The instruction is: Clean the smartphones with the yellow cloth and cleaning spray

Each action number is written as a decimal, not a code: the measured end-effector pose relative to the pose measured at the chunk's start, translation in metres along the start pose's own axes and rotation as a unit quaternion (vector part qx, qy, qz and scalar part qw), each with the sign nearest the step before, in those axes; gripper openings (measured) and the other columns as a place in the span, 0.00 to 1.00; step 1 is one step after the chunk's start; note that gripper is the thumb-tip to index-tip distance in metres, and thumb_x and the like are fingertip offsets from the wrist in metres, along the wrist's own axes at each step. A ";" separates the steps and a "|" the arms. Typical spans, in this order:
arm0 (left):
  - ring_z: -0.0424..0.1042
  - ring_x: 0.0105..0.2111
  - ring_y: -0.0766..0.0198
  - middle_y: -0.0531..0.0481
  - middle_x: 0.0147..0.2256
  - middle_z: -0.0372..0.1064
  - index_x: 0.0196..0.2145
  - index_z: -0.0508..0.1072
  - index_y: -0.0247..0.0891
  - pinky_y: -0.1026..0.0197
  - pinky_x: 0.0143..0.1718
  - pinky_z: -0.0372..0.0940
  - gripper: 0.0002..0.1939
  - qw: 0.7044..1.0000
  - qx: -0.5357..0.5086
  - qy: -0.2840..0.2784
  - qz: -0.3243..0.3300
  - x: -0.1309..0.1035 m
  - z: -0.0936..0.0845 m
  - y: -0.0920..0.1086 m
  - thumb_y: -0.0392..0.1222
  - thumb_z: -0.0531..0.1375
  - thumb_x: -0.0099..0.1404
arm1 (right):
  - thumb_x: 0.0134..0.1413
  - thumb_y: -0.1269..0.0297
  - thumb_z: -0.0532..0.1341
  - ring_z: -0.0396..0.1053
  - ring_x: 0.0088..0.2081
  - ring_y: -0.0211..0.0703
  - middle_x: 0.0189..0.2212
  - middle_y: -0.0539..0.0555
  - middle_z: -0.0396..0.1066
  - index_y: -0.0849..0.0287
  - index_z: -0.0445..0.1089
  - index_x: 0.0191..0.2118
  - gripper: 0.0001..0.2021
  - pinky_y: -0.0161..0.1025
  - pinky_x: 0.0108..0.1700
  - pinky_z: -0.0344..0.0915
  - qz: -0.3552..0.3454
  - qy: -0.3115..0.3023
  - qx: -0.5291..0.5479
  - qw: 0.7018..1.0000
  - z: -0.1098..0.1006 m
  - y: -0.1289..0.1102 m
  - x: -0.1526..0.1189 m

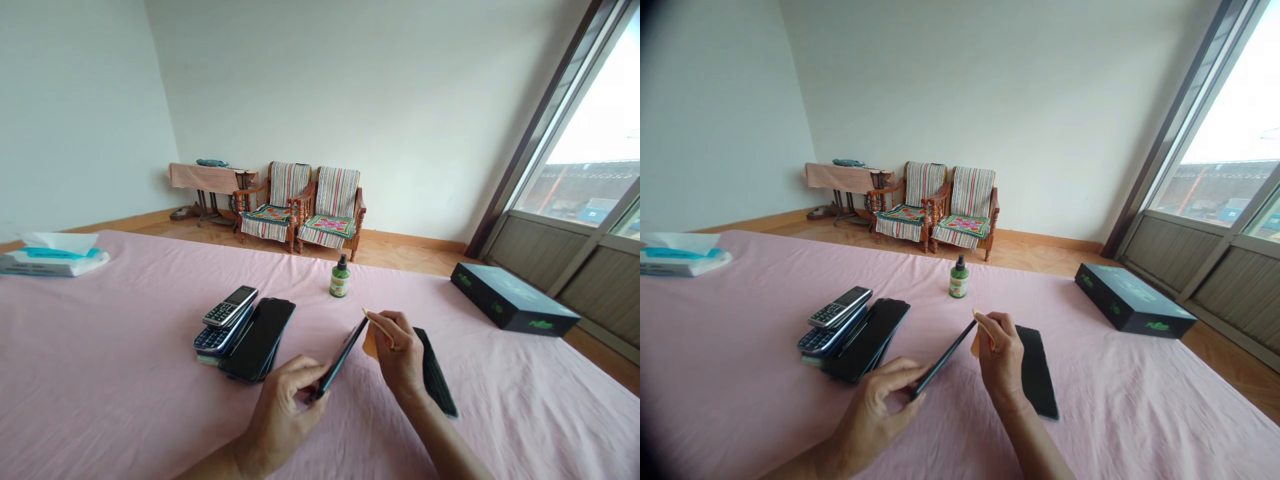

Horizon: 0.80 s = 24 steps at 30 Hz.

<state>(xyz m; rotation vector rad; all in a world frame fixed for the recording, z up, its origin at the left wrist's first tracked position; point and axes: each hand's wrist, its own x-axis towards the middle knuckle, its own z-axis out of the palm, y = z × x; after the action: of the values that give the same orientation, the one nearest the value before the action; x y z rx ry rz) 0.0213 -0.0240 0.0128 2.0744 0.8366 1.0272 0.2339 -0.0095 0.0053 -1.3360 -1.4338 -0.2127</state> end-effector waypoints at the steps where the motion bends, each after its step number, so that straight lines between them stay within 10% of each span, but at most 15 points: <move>1: 0.70 0.29 0.66 0.51 0.30 0.70 0.46 0.76 0.39 0.70 0.29 0.66 0.20 1.000 0.006 -0.001 0.005 -0.001 0.000 0.000 0.29 0.57 0.57 | 0.55 0.70 0.55 0.70 0.32 0.38 0.32 0.53 0.69 0.57 0.76 0.39 0.13 0.33 0.32 0.67 0.001 -0.006 -0.001 1.000 0.001 0.004 0.000; 24: 0.70 0.30 0.63 0.52 0.29 0.67 0.35 0.76 0.39 0.67 0.32 0.63 0.12 0.990 0.129 -0.047 -0.043 -0.006 -0.002 -0.006 0.28 0.55 0.59 | 0.54 0.79 0.51 0.69 0.39 0.40 0.36 0.55 0.67 0.55 0.73 0.43 0.19 0.37 0.42 0.69 -0.059 -0.063 0.072 0.994 0.007 -0.038 -0.029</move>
<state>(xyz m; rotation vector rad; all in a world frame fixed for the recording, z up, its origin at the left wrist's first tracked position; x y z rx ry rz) 0.0154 -0.0248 0.0064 2.2605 1.0464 0.8023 0.1926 -0.0346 0.0001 -1.1638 -1.6051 -0.1019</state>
